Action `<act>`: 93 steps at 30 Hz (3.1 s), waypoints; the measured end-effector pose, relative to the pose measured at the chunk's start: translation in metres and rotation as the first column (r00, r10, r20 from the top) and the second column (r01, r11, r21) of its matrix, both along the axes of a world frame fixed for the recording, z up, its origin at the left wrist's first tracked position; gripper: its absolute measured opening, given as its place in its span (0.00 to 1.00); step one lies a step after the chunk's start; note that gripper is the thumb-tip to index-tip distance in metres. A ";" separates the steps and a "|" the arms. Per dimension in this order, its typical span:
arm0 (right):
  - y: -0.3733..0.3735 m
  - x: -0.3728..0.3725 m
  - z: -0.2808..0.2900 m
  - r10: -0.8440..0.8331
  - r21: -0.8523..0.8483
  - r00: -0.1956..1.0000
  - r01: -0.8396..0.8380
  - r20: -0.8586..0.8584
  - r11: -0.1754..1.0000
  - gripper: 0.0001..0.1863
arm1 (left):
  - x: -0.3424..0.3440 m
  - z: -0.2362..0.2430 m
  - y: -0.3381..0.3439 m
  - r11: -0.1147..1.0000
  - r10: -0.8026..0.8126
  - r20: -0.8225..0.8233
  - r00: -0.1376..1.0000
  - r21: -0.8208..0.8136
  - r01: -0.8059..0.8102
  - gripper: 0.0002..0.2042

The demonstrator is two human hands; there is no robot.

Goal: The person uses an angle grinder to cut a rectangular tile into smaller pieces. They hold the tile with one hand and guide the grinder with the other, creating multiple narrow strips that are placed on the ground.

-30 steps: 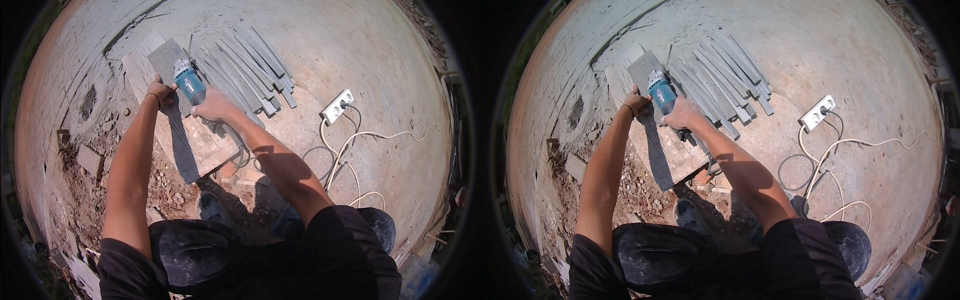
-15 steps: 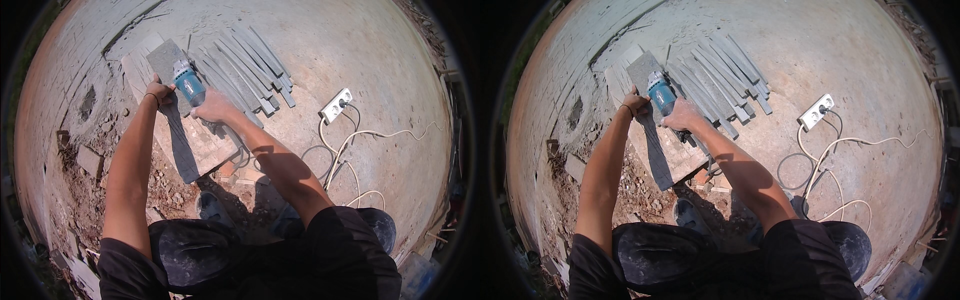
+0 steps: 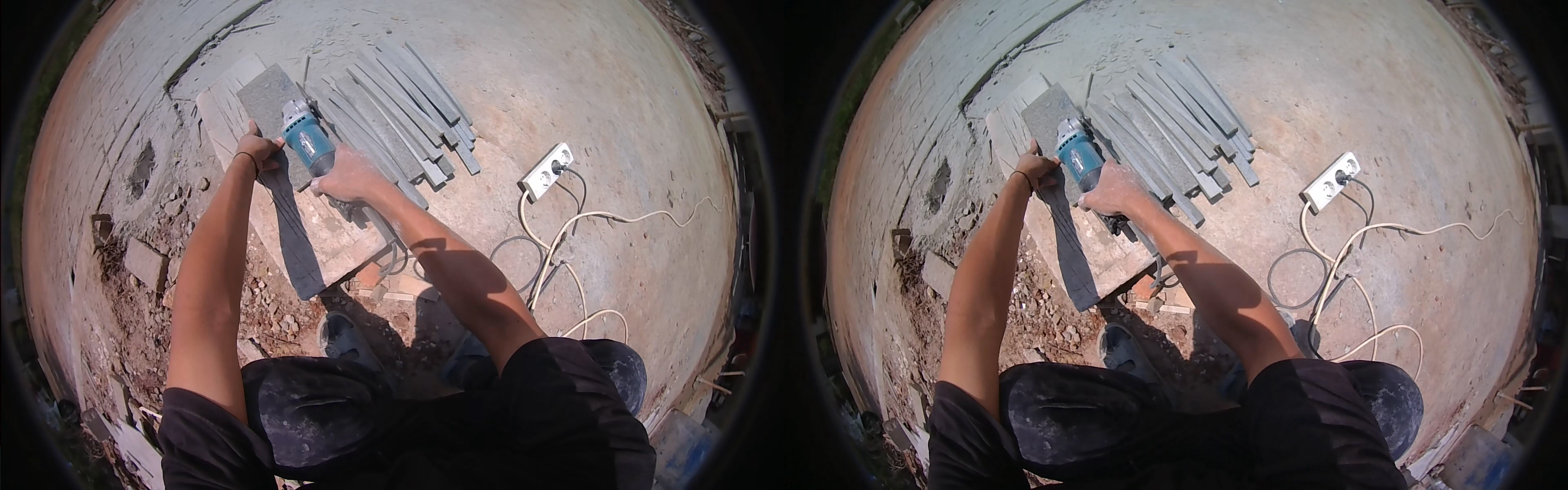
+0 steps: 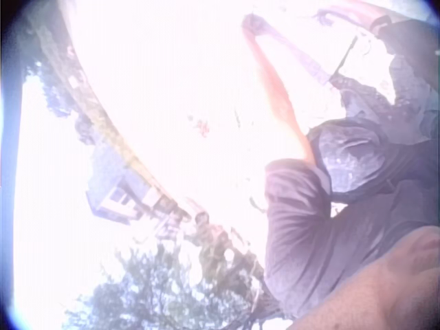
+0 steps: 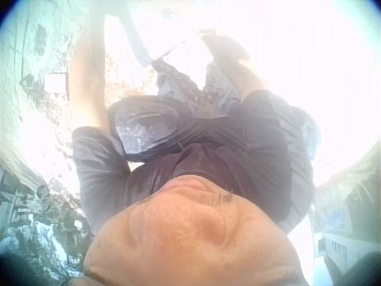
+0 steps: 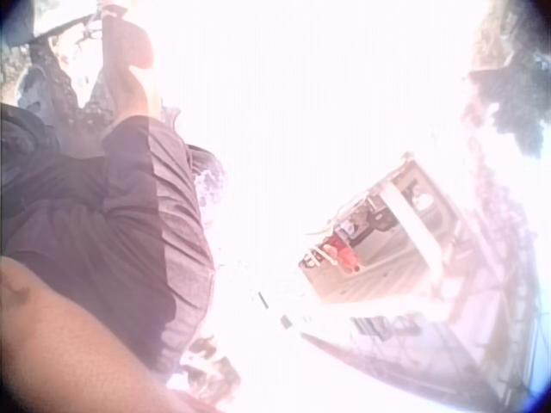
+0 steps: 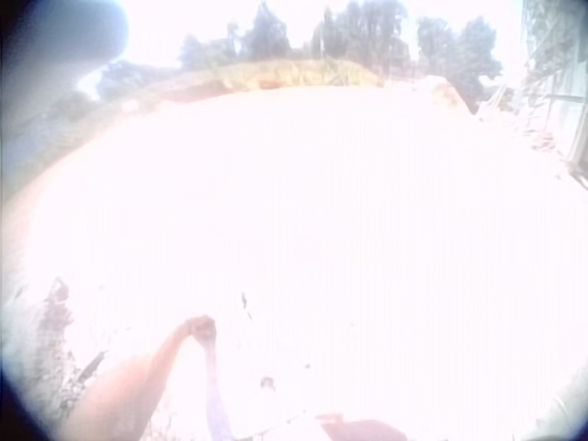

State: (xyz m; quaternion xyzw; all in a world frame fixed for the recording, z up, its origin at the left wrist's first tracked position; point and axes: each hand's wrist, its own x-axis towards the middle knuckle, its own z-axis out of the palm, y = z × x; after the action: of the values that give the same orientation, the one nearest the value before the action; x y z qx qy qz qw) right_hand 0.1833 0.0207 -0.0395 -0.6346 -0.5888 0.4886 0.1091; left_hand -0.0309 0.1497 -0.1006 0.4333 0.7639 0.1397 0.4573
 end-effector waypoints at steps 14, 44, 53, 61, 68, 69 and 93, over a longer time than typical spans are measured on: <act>-0.004 0.001 -0.005 -0.017 0.014 1.000 0.017 -0.013 1.000 0.45 | 0.001 0.002 0.001 1.000 0.010 -0.003 1.000 -0.014 -0.010 0.52; -0.014 0.006 0.004 -0.041 -0.014 0.998 0.040 -0.042 0.999 0.46 | 0.005 0.008 -0.003 1.000 0.020 0.001 1.000 -0.012 -0.020 0.51; -0.014 0.006 0.002 -0.050 0.002 0.998 0.050 -0.046 0.999 0.48 | 0.004 0.007 -0.003 1.000 0.019 0.020 1.000 -0.018 -0.019 0.52; -0.017 0.008 0.002 -0.014 0.010 1.000 0.014 -0.023 1.000 0.45 | 0.004 0.006 -0.003 1.000 0.017 0.030 0.999 -0.026 -0.016 0.52; -0.020 0.009 0.006 -0.027 0.003 0.999 0.027 -0.018 1.000 0.46 | 0.009 0.009 -0.005 1.000 0.030 -0.024 0.999 -0.003 -0.030 0.49; -0.019 0.008 0.004 -0.032 0.004 0.999 0.032 -0.015 0.999 0.47 | 0.009 0.011 -0.005 1.000 0.025 -0.017 1.000 -0.017 -0.025 0.51; -0.026 0.010 -0.002 -0.019 0.000 1.000 0.019 -0.022 1.000 0.42 | 0.009 0.015 -0.007 1.000 0.014 -0.027 1.000 -0.021 -0.014 0.51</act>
State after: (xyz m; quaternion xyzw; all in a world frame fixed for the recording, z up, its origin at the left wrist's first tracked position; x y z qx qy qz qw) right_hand 0.1937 -0.0051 -0.0413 -0.6347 -0.5816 0.4944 0.1205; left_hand -0.0214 0.1423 -0.0856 0.4249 0.7743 0.1289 0.4509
